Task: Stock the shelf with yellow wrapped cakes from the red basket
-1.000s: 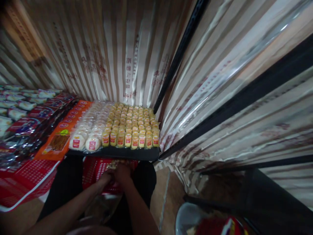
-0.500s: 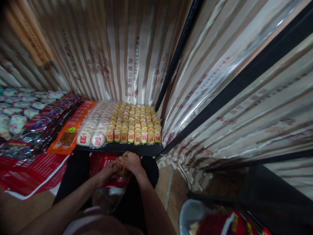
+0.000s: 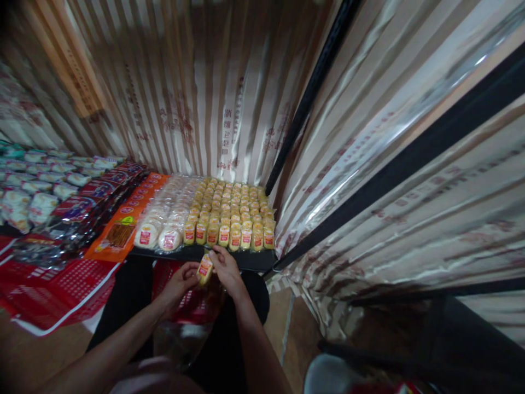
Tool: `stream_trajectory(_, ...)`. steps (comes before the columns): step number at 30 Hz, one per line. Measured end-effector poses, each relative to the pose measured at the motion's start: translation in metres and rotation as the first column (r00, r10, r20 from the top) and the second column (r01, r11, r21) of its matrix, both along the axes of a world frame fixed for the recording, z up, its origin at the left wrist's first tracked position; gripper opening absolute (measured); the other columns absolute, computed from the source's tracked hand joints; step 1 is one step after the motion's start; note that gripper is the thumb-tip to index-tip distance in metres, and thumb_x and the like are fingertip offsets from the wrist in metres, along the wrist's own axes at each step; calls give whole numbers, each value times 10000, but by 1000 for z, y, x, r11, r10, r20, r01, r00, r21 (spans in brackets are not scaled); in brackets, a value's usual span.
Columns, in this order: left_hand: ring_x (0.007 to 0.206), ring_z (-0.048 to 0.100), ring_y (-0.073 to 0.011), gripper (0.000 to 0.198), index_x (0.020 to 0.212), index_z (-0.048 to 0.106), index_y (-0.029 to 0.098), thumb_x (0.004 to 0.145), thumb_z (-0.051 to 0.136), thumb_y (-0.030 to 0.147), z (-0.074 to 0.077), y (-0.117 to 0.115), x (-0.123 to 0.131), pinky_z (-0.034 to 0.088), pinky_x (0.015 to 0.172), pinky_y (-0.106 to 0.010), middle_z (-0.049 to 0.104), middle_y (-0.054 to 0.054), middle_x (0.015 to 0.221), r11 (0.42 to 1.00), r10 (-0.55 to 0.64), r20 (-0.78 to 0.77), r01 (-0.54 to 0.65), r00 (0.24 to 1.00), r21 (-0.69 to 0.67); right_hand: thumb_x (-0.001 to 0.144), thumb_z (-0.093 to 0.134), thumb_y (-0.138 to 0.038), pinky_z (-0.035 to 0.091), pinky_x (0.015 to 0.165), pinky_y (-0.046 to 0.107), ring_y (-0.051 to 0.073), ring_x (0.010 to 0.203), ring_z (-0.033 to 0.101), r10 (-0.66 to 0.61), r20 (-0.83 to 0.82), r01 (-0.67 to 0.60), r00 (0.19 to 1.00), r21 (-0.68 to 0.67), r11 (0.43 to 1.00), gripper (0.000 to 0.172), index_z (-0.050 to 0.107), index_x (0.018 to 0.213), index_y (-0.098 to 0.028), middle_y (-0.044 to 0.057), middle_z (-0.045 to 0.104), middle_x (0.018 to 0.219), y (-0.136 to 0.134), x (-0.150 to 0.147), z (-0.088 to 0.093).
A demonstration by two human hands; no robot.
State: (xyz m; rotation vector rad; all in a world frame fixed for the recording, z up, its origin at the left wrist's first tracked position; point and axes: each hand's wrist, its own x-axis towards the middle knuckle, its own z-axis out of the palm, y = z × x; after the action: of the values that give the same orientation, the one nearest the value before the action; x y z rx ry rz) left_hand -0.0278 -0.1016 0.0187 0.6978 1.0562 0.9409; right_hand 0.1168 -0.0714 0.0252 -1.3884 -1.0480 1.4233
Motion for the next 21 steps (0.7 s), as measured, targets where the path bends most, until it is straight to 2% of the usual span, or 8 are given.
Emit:
stream_trajectory(3, 665, 598, -136, 421, 882, 529, 161, 546, 728, 319, 2, 3, 3, 449, 572, -230, 638, -12, 749, 997, 76, -18, -76, 997, 18, 642, 660, -507, 490, 639, 279, 167, 752, 633, -40, -49, 41, 998, 34, 999, 503, 546, 1025, -200, 26, 664, 830, -2, -4, -4)
stream_trajectory(8, 597, 571, -114, 383, 813, 509, 157, 531, 718, 311, -3, 11, 8, 438, 541, -222, 622, -2, 708, 981, 185, -39, -183, 982, 66, 651, 660, -425, 508, 752, 344, 191, 785, 649, 10, -6, -9, 1000, 142, 990, 399, 566, 961, -193, 53, 687, 851, -7, -12, -17)
stream_trajectory(12, 584, 558, -109, 327, 778, 491, 165, 568, 687, 320, -9, 20, 9, 451, 549, -232, 606, 2, 715, 970, 211, -103, -195, 972, 142, 704, 594, -365, 517, 765, 357, 199, 799, 655, 6, 30, -11, 1000, 170, 985, 332, 562, 984, -190, 68, 690, 890, -5, -18, -21)
stream_trajectory(15, 627, 573, -129, 261, 816, 509, 170, 641, 631, 321, -10, 25, 5, 477, 590, -259, 607, -10, 758, 958, 216, -232, -161, 948, 235, 739, 545, -316, 523, 774, 344, 186, 812, 651, -16, 87, -2, 996, 203, 979, 310, 557, 1023, -193, 66, 684, 936, 1, -23, -23)
stream_trajectory(17, 691, 585, -150, 214, 848, 541, 172, 688, 592, 306, -9, 28, 1, 493, 661, -293, 612, -31, 819, 938, 245, -362, -126, 899, 322, 750, 529, -284, 526, 778, 328, 174, 820, 643, -59, 165, 22, 985, 222, 975, 313, 557, 1048, -193, 59, 677, 943, 8, -26, -27)
stream_trajectory(21, 843, 562, -204, 184, 874, 600, 173, 714, 555, 251, -11, 35, -7, 474, 806, -373, 579, -68, 902, 870, 373, -580, -56, 724, 490, 754, 519, -248, 530, 748, 298, 167, 845, 627, -166, 281, 83, 945, 284, 955, 336, 572, 1079, -183, 76, 642, 1005, 19, -34, -34)
